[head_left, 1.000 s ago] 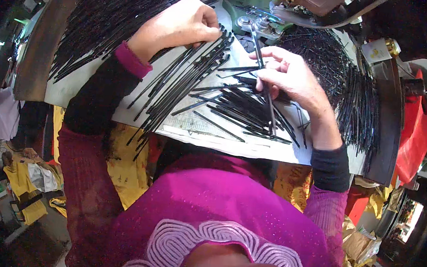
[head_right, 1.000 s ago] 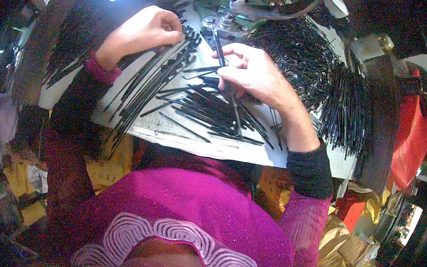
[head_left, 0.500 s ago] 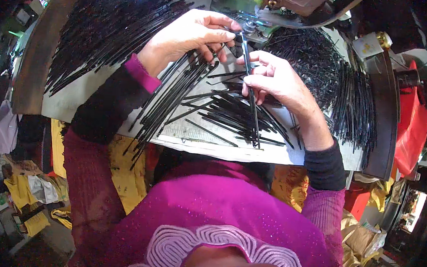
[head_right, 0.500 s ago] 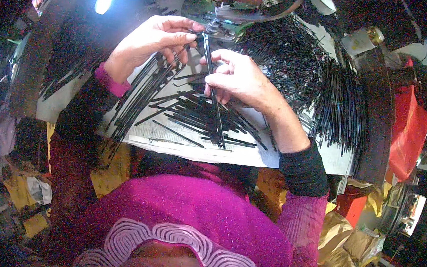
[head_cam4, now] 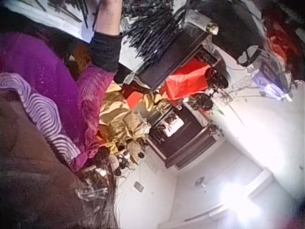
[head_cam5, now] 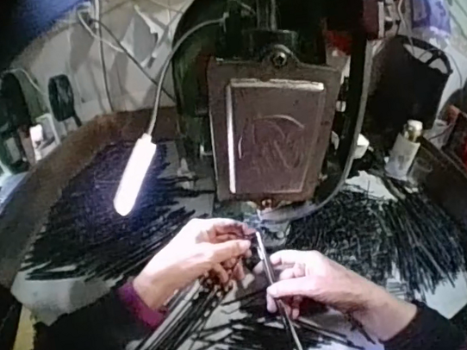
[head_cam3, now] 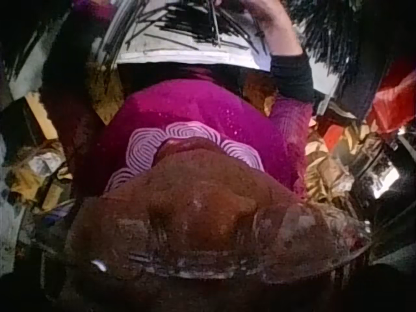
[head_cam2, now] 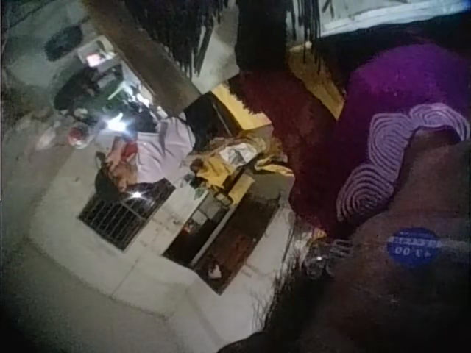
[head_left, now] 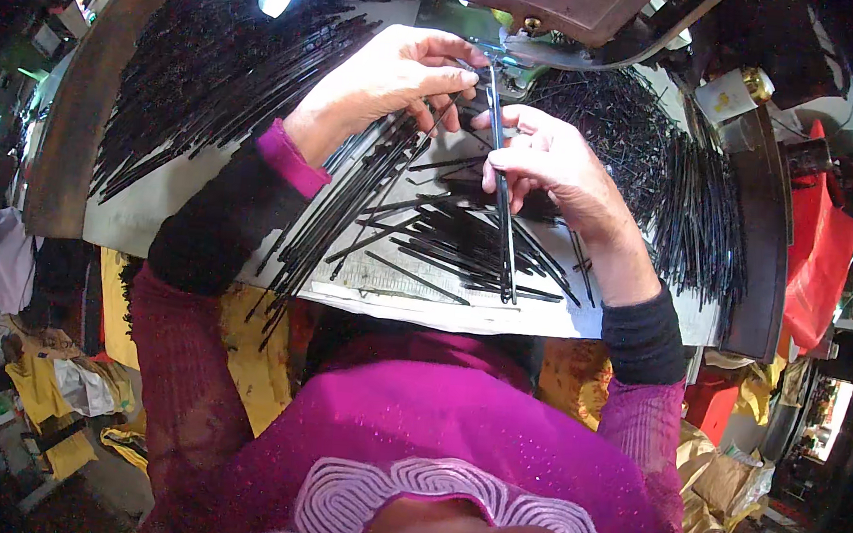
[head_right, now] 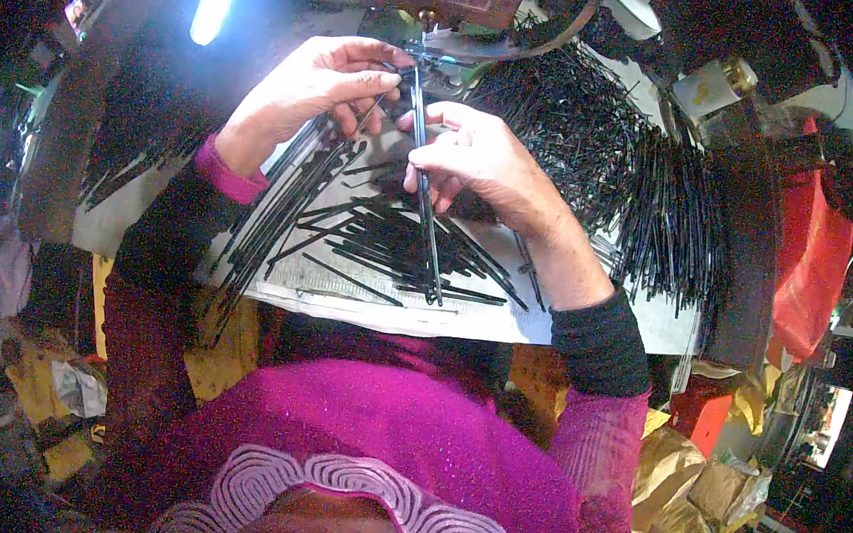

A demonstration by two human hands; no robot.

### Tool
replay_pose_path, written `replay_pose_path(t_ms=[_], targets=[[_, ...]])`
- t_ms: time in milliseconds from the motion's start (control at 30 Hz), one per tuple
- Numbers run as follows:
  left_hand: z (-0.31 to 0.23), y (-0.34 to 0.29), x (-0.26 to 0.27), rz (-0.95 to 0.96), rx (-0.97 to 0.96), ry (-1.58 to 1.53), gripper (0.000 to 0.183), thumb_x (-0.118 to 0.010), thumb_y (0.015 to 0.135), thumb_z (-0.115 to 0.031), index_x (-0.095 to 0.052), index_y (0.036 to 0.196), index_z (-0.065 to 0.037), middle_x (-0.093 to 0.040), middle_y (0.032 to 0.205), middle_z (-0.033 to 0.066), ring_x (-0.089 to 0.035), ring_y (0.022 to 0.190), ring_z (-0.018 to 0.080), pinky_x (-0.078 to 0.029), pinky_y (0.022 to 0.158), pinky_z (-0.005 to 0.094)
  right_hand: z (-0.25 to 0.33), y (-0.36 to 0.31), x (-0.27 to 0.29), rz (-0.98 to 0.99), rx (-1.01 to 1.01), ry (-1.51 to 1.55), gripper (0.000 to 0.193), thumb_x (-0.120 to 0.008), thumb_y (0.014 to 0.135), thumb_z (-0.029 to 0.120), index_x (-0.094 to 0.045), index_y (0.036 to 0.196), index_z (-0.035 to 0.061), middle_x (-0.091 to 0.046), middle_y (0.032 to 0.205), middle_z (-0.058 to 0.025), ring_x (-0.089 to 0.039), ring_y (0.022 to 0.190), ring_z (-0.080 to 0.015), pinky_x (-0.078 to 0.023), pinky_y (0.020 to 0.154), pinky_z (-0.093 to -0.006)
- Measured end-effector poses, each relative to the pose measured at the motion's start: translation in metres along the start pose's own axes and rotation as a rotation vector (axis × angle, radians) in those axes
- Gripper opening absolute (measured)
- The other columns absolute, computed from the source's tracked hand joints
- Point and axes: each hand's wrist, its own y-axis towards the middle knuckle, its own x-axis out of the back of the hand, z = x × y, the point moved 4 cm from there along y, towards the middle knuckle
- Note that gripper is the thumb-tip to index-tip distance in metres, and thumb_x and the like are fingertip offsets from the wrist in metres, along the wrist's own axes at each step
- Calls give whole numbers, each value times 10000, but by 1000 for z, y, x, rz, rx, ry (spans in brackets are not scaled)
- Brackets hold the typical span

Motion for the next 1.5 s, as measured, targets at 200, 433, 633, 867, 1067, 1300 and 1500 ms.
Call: replay_pose_path(t_ms=[200, 433, 633, 867, 1067, 1300, 1500], targets=[[-5, 8, 1, -6, -46, 64, 408, -629, 822, -253, -531, 1117, 11, -620, 762, 72, -588, 570, 91, -455, 480, 185, 5, 2, 4, -4, -23, 102, 400, -578, 786, 164, -492, 1136, -8, -625, 748, -61, -582, 588, -114, -466, 506, -215], [-4, 17, 3, -15, -71, 109, 404, -619, 825, -235, -526, 1124, 20, -608, 859, 87, -595, 578, 106, -457, 477, 193, 6, 5, 8, -45, -25, 154, 428, -589, 769, 165, -488, 1145, -12, -613, 722, -62, -564, 545, -87, -453, 468, -193], [-1, 18, 5, -5, -37, 96, 398, -625, 821, -225, -530, 1125, 13, -604, 879, 88, -594, 564, 110, -456, 471, 192, 4, 6, 14, 6, -32, 199, 425, -595, 757, 149, -496, 1137, -15, -619, 727, -69, -570, 534, -100, -456, 463, -208], [-2, 18, 5, 10, -43, 70, 404, -629, 817, -216, -527, 1135, 11, -606, 877, 108, -591, 561, 116, -462, 462, 198, 2, 6, 16, 17, -39, 238, 437, -598, 752, 138, -493, 1147, -17, -615, 724, -66, -559, 520, -83, -449, 447, -194], [-4, 18, 5, 14, -53, 49, 414, -623, 819, -214, -520, 1147, 17, -603, 872, 111, -587, 561, 118, -475, 476, 205, -2, 7, 18, 13, -15, 256, 444, -597, 760, 142, -487, 1158, -21, -609, 717, -56, -556, 533, -78, -444, 450, -188], [0, 17, 8, -5, -63, -1, 374, -623, 821, -216, -543, 1113, 4, -595, 794, 73, -583, 559, 103, -471, 476, 193, -1, 6, 18, 17, -12, 258, 452, -595, 761, 147, -483, 1165, -23, -611, 720, -59, -557, 542, -78, -442, 465, -185], [1, 17, 7, -9, -27, -44, 315, -619, 828, -207, -565, 1073, -16, -589, 783, 49, -573, 551, 94, -464, 465, 185, 0, 5, 16, 25, -18, 243, 462, -597, 759, 160, -483, 1166, -26, -612, 713, -65, -555, 541, -79, -441, 467, -185]])
